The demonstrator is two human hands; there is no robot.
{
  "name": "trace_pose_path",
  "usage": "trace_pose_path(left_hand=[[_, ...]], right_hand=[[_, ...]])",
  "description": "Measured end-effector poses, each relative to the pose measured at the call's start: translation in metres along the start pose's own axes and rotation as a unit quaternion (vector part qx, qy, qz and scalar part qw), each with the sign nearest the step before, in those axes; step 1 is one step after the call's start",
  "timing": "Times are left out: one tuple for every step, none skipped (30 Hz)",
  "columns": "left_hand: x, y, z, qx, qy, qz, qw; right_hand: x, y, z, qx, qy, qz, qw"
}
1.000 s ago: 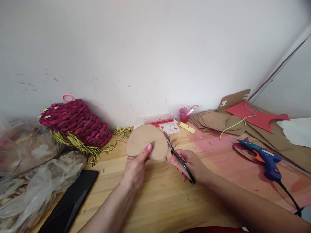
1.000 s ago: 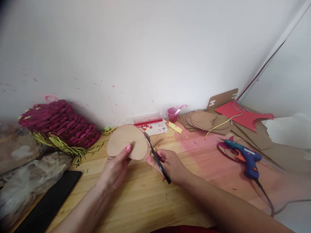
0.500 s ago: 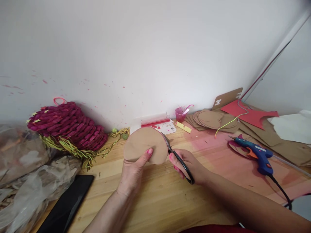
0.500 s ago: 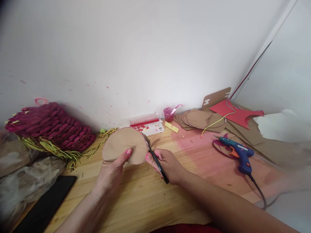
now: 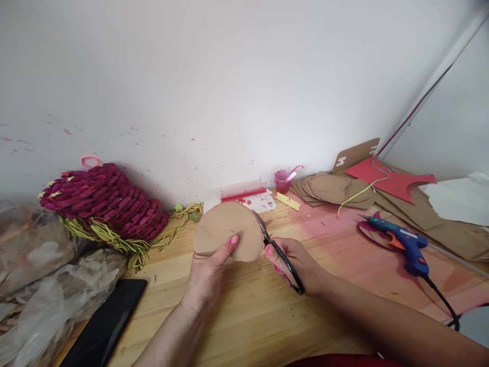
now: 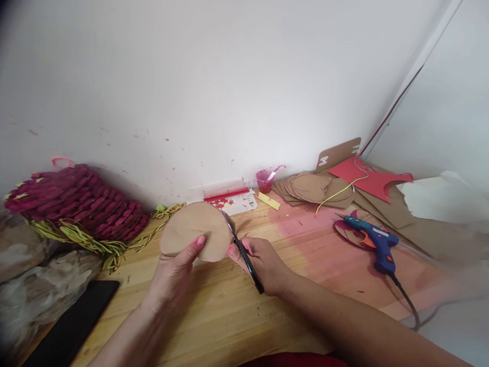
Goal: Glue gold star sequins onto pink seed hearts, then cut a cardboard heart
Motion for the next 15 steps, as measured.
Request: trace_pose_path(left_hand=[[0.0006, -0.0002, -0.0001, -0.001, 0.001, 0.000, 1.000], [0.0013, -0.0004, -0.0003, 0.000, 0.000, 0.001, 1.000], [0.0020, -0.0008, -0.0007, 0.000, -0.001, 0.001, 1.000], [0.0025, -0.0010, -0.0012, 0.000, -0.003, 0.001, 1.000], [0.0028, -0.0012, -0.0018, -0.001, -0.005, 0.001, 1.000], [0.0029, -0.0012, -0.0024, -0.002, -0.006, 0.000, 1.000], [0.0027, -0.0010, -0.0029, -0.002, -0.007, 0.000, 1.000], [0.0023, -0.0005, -0.0033, -0.002, -0.006, 0.000, 1.000], [0.0019, 0.0002, -0.0036, -0.002, -0.005, 0.000, 1.000], [0.0017, 0.0010, -0.0039, 0.000, -0.004, 0.000, 1.000], [0.0017, 0.0018, -0.0042, 0.000, -0.003, 0.000, 1.000], [0.0023, 0.0024, -0.0045, 0.000, -0.001, -0.001, 1.000], [0.0032, 0.0028, -0.0049, -0.002, 0.000, -0.001, 1.000], [0.0047, 0.0031, -0.0055, -0.001, 0.001, -0.002, 1.000], [0.0064, 0.0031, -0.0062, 0.001, 0.003, -0.003, 1.000]], right_hand=[[-0.0006, -0.0002, 0.0002, 0.004, 0.004, 0.002, 1.000], [-0.0012, -0.0004, 0.0005, 0.010, 0.006, 0.004, 1.000], [-0.0017, -0.0006, 0.0008, 0.017, 0.006, 0.005, 1.000], [-0.0021, -0.0010, 0.0011, 0.023, 0.005, 0.006, 1.000], [-0.0023, -0.0013, 0.0015, 0.029, 0.002, 0.007, 1.000], [-0.0024, -0.0018, 0.0018, 0.033, -0.001, 0.008, 0.999], [-0.0022, -0.0022, 0.0021, 0.035, -0.004, 0.009, 0.999], [-0.0018, -0.0027, 0.0024, 0.035, -0.006, 0.011, 0.999], [-0.0012, -0.0032, 0.0026, 0.034, -0.008, 0.012, 0.999], [-0.0004, -0.0036, 0.0028, 0.035, -0.011, 0.012, 0.999], [0.0005, -0.0040, 0.0030, 0.035, -0.014, 0.011, 0.999], [0.0015, -0.0043, 0.0031, 0.034, -0.019, 0.008, 0.999], [0.0024, -0.0046, 0.0031, 0.033, -0.023, 0.005, 0.999], [0.0032, -0.0046, 0.0030, 0.032, -0.027, 0.000, 0.999], [0.0041, -0.0044, 0.0027, 0.031, -0.032, -0.007, 0.999]])
Point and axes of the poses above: each hand's wrist, its own z-axis away from the middle knuckle, its own y-axis out of the back of the hand, x = y × z, the point moved 2 cm from there along -z, towards the middle knuckle, and after that the axes turned 4 degrees about z, right-handed, at the moved point
